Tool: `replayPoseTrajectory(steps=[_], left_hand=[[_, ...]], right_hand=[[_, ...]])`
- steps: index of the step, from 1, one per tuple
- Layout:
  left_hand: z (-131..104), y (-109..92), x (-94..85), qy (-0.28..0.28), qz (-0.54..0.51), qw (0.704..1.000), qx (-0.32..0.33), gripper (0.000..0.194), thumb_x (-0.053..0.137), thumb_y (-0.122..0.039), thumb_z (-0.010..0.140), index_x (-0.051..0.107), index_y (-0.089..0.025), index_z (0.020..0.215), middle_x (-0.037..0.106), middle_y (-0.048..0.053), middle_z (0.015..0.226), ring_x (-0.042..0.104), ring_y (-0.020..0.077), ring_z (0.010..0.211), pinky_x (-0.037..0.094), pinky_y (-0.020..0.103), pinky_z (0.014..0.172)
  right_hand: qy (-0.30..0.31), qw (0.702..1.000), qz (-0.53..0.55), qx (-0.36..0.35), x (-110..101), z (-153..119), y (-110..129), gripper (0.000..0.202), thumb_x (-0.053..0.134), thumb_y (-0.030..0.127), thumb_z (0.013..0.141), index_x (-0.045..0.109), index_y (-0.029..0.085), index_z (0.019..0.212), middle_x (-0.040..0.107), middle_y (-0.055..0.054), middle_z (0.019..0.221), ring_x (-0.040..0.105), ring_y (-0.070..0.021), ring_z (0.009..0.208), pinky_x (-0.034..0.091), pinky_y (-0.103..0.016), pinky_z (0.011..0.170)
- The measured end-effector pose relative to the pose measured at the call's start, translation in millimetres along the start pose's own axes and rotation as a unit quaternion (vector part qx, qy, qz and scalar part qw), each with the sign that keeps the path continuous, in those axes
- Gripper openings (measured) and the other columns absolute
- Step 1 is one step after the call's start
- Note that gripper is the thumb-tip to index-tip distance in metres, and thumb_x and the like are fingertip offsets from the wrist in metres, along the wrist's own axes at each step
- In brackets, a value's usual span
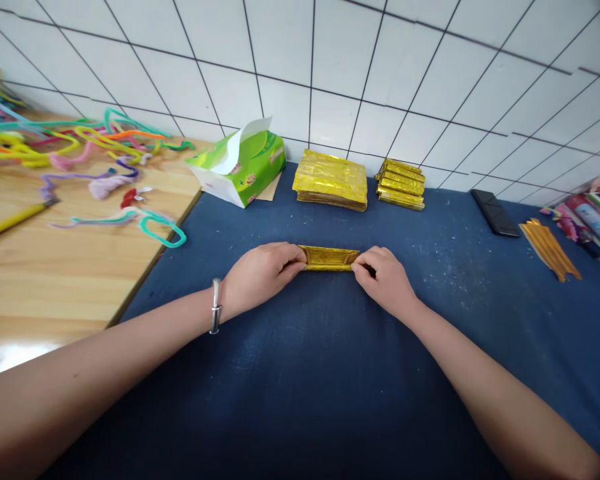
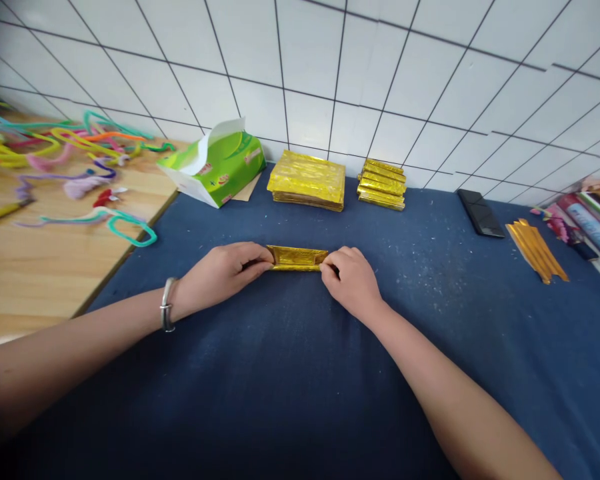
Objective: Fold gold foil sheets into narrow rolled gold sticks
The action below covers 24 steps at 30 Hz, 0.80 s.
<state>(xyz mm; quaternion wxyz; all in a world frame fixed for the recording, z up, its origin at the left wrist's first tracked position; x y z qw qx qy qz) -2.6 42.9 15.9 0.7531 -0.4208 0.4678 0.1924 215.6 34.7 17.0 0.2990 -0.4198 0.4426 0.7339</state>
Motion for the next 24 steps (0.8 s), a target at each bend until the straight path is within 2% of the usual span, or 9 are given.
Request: replayPoseTrajectory(steps=[6,14,24], left_hand=[[1.3,2.2,2.1,-0.015,0.006,1.000,-0.022,0.017,0.045,-0.027,0.089,0.060,-0.018,0.088,0.063,0.002,0.084,0.059,0.0136,0.077,0.045,0.025,0.073],[1.9,4.1,-2.2,0.015,-0.057,0.998,-0.037,0.013,0.051,-0.029,0.086,0.059,-0.020,0.091,0.063,-0.001,0.083,0.058,0.0116,0.074,0.043,0.022,0.066],[4.9,-1.6,-3.1,0.002,-0.014,0.998,-0.055,0.012,0.048,-0.022,0.085,0.059,-0.019,0.085,0.061,0.000,0.078,0.056,0.0117,0.070,0.042,0.022,0.063]], right_hand=[[-0.008,0.999,-0.027,0.024,0.7,1.8,3.9,0.014,0.048,0.019,0.081,0.049,0.020,0.066,0.055,-0.003,0.072,0.048,-0.0171,0.073,0.037,-0.030,0.068],[-0.008,0.999,-0.041,0.035,2.2,1.7,3.4,0.014,0.048,0.019,0.081,0.049,0.020,0.067,0.055,-0.002,0.071,0.048,-0.0173,0.072,0.037,-0.031,0.069],[-0.012,0.998,-0.052,0.042,3.7,2.5,2.7,0.014,0.048,0.019,0.080,0.049,0.021,0.066,0.055,-0.003,0.070,0.049,-0.0180,0.072,0.037,-0.031,0.067]])
Point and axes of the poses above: each hand's wrist, its own z-axis towards the middle knuckle, its own x-axis out of the palm, y = z × x, the point moved 4 cm from there along z, towards the middle knuckle
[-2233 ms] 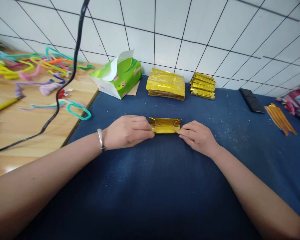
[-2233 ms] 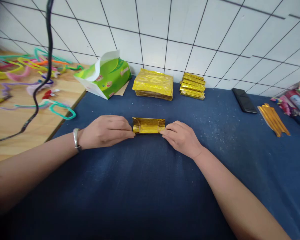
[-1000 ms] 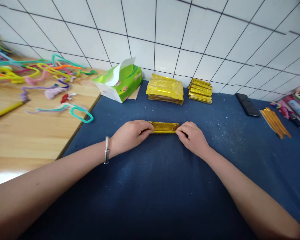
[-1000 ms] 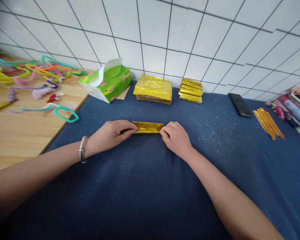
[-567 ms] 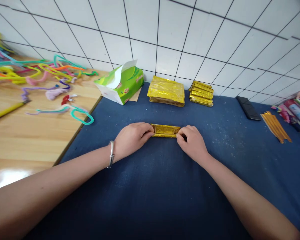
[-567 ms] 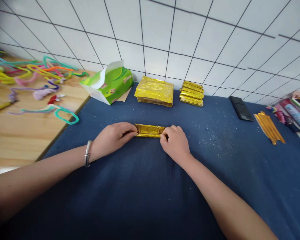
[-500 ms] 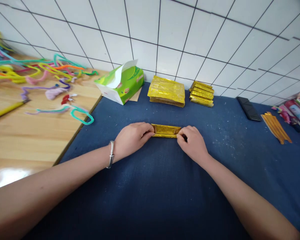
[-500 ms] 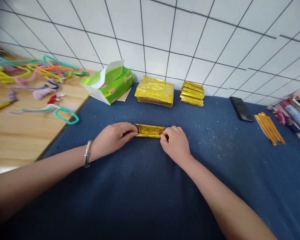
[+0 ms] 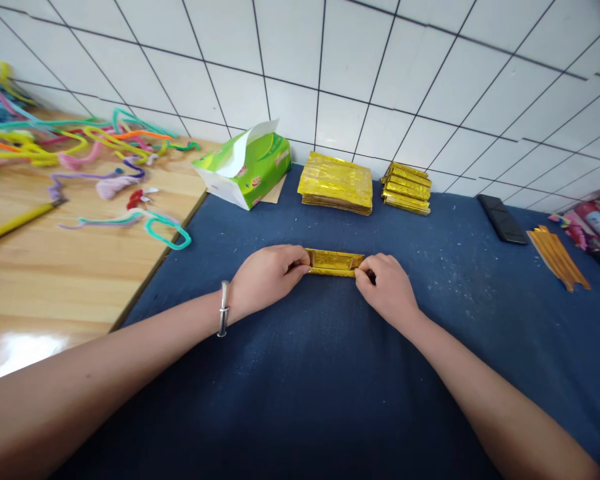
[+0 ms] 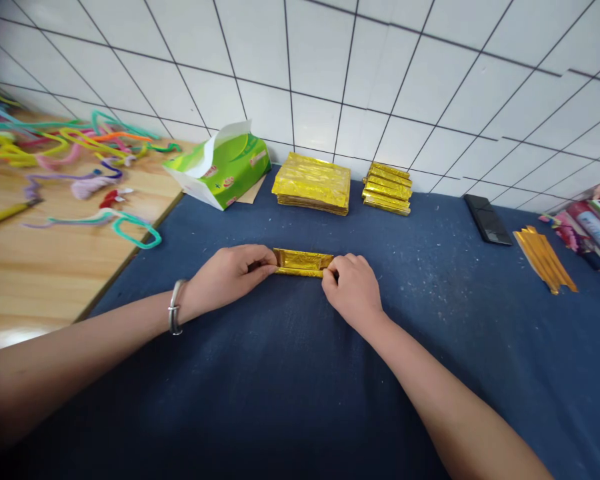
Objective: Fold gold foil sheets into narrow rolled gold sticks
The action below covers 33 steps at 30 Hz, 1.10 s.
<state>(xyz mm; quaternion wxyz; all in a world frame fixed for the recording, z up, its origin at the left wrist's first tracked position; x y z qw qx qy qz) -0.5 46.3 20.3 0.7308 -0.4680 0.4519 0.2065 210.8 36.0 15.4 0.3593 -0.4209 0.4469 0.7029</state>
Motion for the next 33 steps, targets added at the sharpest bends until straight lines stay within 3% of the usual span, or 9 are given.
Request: replayPoseTrajectory(steps=[9,15,22,28,33], left_hand=[[3.1,2.6,2.4,-0.019,0.021,1.000,0.001,0.010,0.050,-0.023,0.082,0.058,-0.018,0.081,0.058,-0.001,0.071,0.052,0.0102,0.061,0.036,0.021,0.054],[2.9,2.7,3.2,-0.012,0.023,1.000,0.000,0.006,0.051,-0.022,0.082,0.056,-0.019,0.082,0.057,-0.001,0.072,0.052,0.0111,0.063,0.038,0.022,0.056],[-1.7,-4.8,6.9,-0.036,0.039,0.996,0.067,0.016,0.044,-0.016,0.087,0.058,-0.019,0.094,0.058,0.003,0.090,0.057,0.0130,0.078,0.046,0.025,0.071],[-3.7,-12.9,11.1,-0.019,0.097,0.985,0.143,0.030,0.040,-0.008,0.086,0.060,-0.018,0.105,0.059,0.007,0.097,0.053,0.0176,0.091,0.045,0.031,0.081],[-6.2,-18.1,12.8,0.005,0.145,0.969,0.201,0.035,0.041,-0.008,0.087,0.058,-0.021,0.114,0.060,0.007,0.102,0.051,0.0179,0.090,0.043,0.033,0.082]], right_hand=[[0.009,1.000,-0.010,0.008,-0.4,0.7,-0.1,0.015,0.049,0.023,0.080,0.048,0.021,0.065,0.054,-0.003,0.068,0.049,-0.0178,0.070,0.037,-0.031,0.066],[0.013,1.000,-0.014,0.008,-1.1,1.6,-1.0,0.017,0.050,0.024,0.080,0.045,0.021,0.063,0.053,-0.002,0.067,0.049,-0.0175,0.070,0.037,-0.030,0.065],[0.031,0.999,-0.021,0.013,-1.5,2.5,-5.2,0.022,0.051,0.029,0.081,0.044,0.021,0.062,0.052,-0.001,0.065,0.049,-0.0168,0.067,0.035,-0.029,0.061],[0.051,0.998,-0.022,0.012,-2.7,2.9,-7.5,0.022,0.050,0.029,0.084,0.047,0.021,0.064,0.055,-0.002,0.068,0.051,-0.0169,0.069,0.035,-0.030,0.062],[0.044,0.999,-0.021,0.002,-0.5,2.6,-6.9,0.021,0.051,0.029,0.084,0.045,0.021,0.065,0.054,-0.001,0.068,0.049,-0.0167,0.068,0.034,-0.029,0.062]])
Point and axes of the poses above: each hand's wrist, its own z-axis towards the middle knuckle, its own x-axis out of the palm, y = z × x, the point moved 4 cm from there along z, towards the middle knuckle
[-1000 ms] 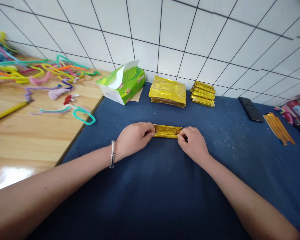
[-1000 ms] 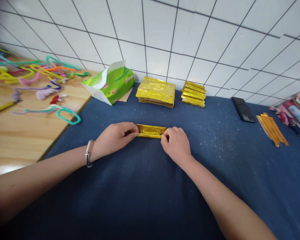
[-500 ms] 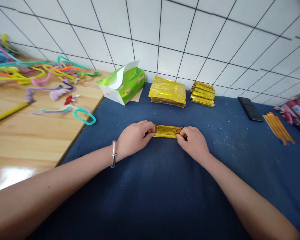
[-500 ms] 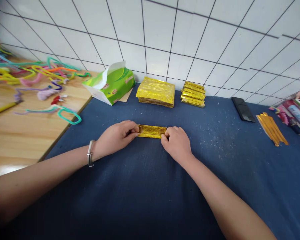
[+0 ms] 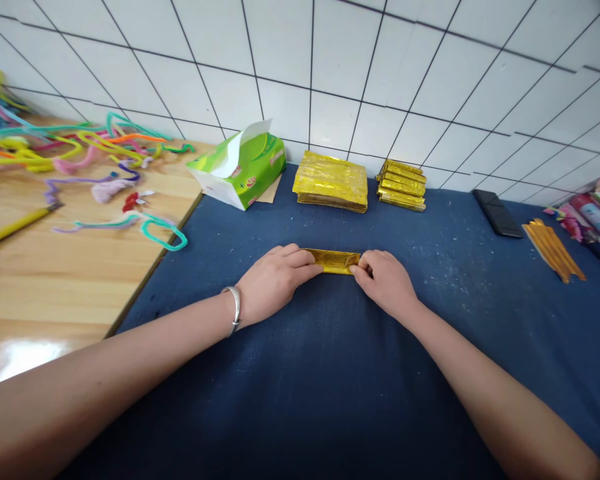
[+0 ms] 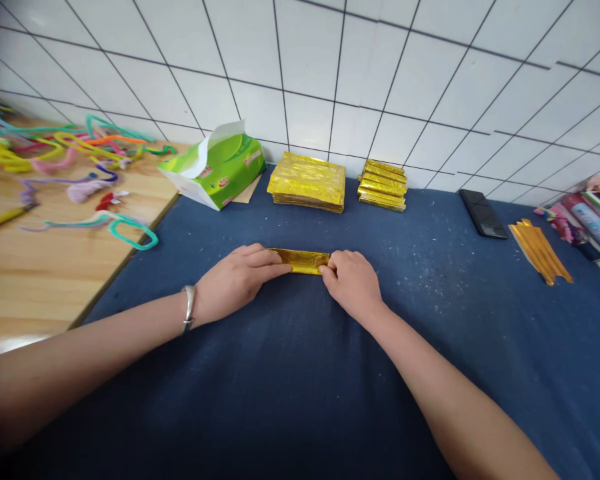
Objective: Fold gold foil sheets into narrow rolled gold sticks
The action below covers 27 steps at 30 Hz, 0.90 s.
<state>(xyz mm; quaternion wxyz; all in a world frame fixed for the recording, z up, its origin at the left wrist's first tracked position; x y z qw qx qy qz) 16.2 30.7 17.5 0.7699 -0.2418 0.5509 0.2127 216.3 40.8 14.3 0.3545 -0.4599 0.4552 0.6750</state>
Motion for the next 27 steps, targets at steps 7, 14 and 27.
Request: replayPoseTrajectory(steps=[7,14,27], left_hand=[[2.4,-14.6,-0.4,0.069,0.083,0.993,0.038,0.028,0.041,-0.013,0.089,0.058,-0.014,0.112,0.058,0.009,0.106,0.049,0.0215,0.102,0.043,0.035,0.088],[3.1,-23.6,0.1,0.113,0.137,0.982,0.062,0.027,0.040,-0.012,0.089,0.058,-0.010,0.109,0.056,0.010,0.103,0.050,0.0214,0.099,0.046,0.035,0.086],[-7.9,-37.4,-6.9,0.108,0.188,0.976,0.005,0.031,0.040,-0.006,0.085,0.056,-0.007,0.111,0.059,0.012,0.096,0.055,0.0222,0.086,0.046,0.033,0.070]], right_hand=[[-0.060,0.991,-0.103,-0.067,-4.8,-12.4,17.7,0.010,0.047,0.023,0.088,0.056,0.018,0.087,0.059,-0.008,0.086,0.047,-0.0209,0.082,0.035,-0.033,0.070],[-0.003,0.962,-0.169,-0.213,-0.6,-21.4,45.3,0.032,0.038,0.017,0.094,0.051,0.019,0.123,0.060,-0.008,0.107,0.045,-0.0216,0.096,0.033,-0.035,0.074],[0.019,0.952,-0.243,-0.185,-9.7,-34.1,40.5,0.033,0.041,0.012,0.090,0.056,0.007,0.119,0.064,-0.013,0.108,0.052,-0.0241,0.100,0.039,-0.037,0.080]])
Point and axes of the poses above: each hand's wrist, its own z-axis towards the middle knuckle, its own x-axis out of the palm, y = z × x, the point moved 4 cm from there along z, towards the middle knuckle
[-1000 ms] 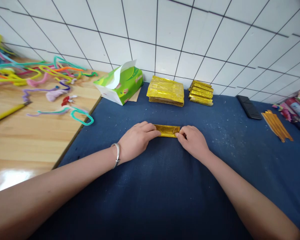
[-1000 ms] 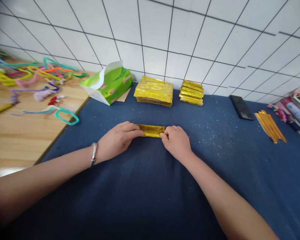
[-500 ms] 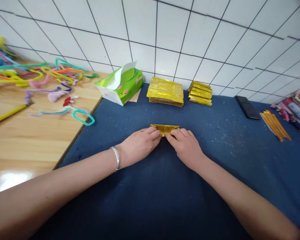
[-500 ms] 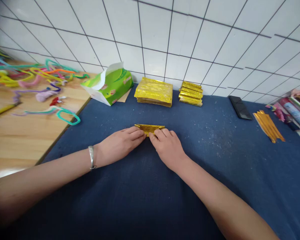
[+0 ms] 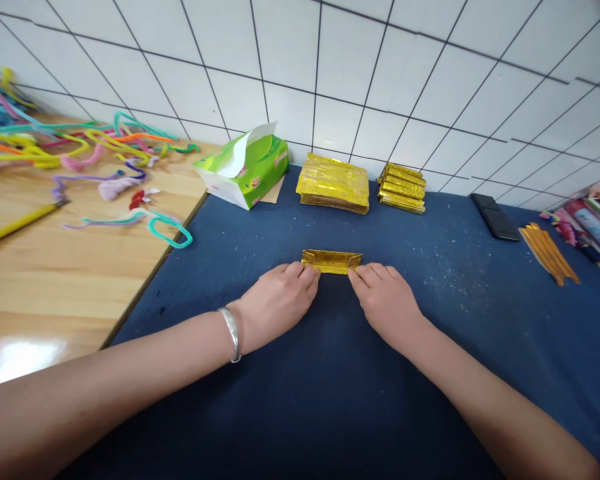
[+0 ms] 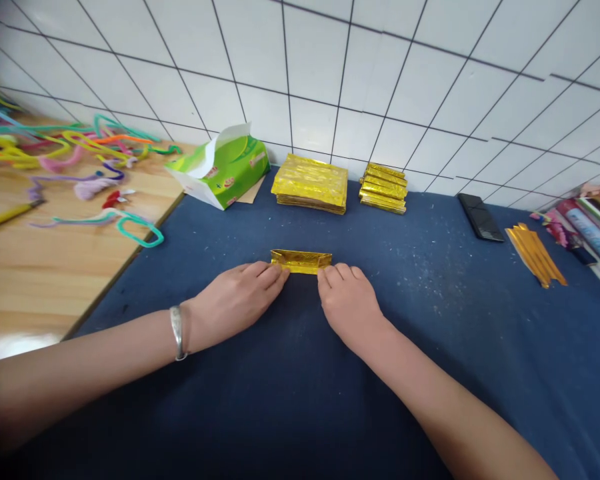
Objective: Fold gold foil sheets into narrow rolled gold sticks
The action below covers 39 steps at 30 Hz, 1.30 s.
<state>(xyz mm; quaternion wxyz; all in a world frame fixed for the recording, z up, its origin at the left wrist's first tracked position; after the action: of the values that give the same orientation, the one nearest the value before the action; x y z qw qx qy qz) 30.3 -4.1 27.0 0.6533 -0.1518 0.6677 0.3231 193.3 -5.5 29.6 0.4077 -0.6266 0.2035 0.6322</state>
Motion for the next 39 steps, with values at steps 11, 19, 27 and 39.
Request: replayPoseTrajectory(steps=[11,19,27,39], left_hand=[[0.8,0.0,-3.9,-0.023,0.012,1.000,-0.002,0.035,0.042,-0.012,0.086,0.053,-0.010,0.119,0.061,0.010,0.093,0.056,0.0200,0.085,0.039,0.033,0.073],[4.5,-6.0,-9.0,-0.013,0.034,0.999,-0.010,0.035,0.041,-0.010,0.085,0.054,-0.009,0.118,0.061,0.011,0.091,0.056,0.0212,0.078,0.039,0.033,0.064],[0.4,6.8,0.6,-0.041,-0.019,0.998,-0.043,0.034,0.041,-0.014,0.088,0.053,-0.010,0.120,0.063,0.013,0.102,0.059,0.0222,0.094,0.045,0.034,0.075],[12.8,46.9,26.1,-0.051,-0.208,0.977,-0.017,0.038,0.039,-0.028,0.093,0.044,-0.018,0.130,0.049,0.007,0.135,0.038,0.0173,0.130,0.030,0.036,0.105]], right_hand=[[-0.007,0.999,-0.042,-0.009,4.4,0.1,13.4,0.037,0.039,0.010,0.089,0.054,0.002,0.121,0.060,-0.021,0.116,0.053,-0.0280,0.105,0.041,-0.041,0.085],[0.015,0.999,-0.040,0.016,-3.6,7.2,16.5,0.036,0.040,0.011,0.089,0.055,0.008,0.121,0.065,-0.016,0.099,0.056,-0.0246,0.088,0.040,-0.038,0.074],[-0.029,0.999,0.027,0.009,-6.2,-1.2,16.5,0.029,0.042,0.012,0.088,0.062,0.008,0.108,0.067,-0.013,0.093,0.056,-0.0216,0.085,0.038,-0.036,0.076],[-0.082,0.944,0.278,-0.156,-28.9,-3.9,46.8,0.030,0.041,0.015,0.089,0.060,0.019,0.112,0.068,-0.003,0.105,0.056,-0.0146,0.088,0.042,-0.031,0.075]])
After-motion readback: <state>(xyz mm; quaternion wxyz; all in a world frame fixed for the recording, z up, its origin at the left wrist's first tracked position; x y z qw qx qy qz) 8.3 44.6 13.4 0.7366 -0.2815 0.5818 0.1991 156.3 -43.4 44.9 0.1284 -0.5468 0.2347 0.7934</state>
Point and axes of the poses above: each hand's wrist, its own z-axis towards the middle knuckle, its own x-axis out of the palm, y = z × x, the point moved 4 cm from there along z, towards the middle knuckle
